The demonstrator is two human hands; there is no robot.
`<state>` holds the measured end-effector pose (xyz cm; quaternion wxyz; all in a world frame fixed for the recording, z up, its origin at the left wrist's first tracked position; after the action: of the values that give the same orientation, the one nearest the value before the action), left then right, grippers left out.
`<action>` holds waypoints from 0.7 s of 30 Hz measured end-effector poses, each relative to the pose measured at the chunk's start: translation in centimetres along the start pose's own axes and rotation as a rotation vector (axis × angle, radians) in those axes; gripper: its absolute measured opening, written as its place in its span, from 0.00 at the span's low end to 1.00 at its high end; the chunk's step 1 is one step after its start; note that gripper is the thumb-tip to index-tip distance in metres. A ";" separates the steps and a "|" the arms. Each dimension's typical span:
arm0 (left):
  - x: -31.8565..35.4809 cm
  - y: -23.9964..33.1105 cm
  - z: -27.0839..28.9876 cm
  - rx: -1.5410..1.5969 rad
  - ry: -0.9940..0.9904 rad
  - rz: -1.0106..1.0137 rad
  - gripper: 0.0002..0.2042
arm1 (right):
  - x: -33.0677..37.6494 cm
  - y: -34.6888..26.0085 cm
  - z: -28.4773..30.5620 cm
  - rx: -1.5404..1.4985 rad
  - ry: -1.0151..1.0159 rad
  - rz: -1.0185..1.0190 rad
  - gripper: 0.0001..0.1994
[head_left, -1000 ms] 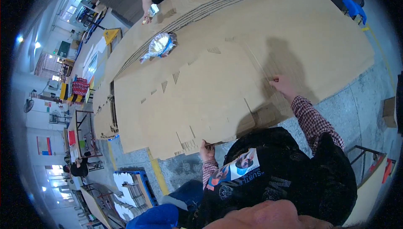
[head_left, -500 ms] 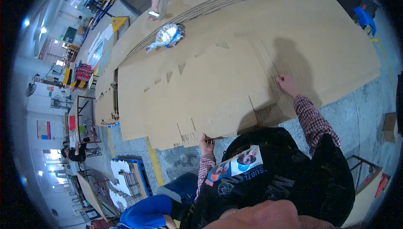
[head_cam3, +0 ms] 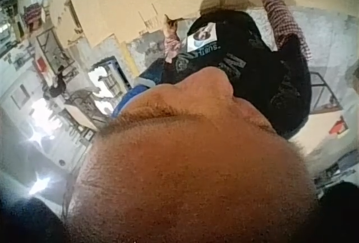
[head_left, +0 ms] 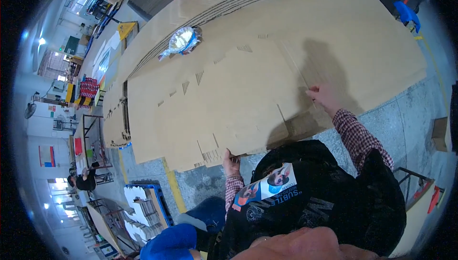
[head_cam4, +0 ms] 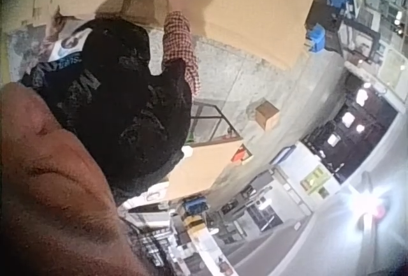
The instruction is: Organizing and stacking large pre-cut cardboard sheets for packaging.
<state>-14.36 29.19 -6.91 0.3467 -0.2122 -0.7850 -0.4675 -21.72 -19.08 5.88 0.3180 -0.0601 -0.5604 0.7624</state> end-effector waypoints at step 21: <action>0.7 0.2 1.4 -0.005 0.085 -0.053 0.14 | -2.6 -3.9 -2.2 0.590 -0.112 0.109 0.23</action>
<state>-15.17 30.51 -6.66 0.3665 -0.1723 -0.7737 -0.4871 -17.08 -18.07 7.84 0.2490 0.0472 -0.3273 0.9103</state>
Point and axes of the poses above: each hand's wrist, its own x-axis away from the middle knuckle, its own z-axis out of the back of the hand, y = z × x, the point moved 9 cm from there along -x, towards the middle knuckle, and after that the axes turned 1 degree about z, right-handed, at the moved point
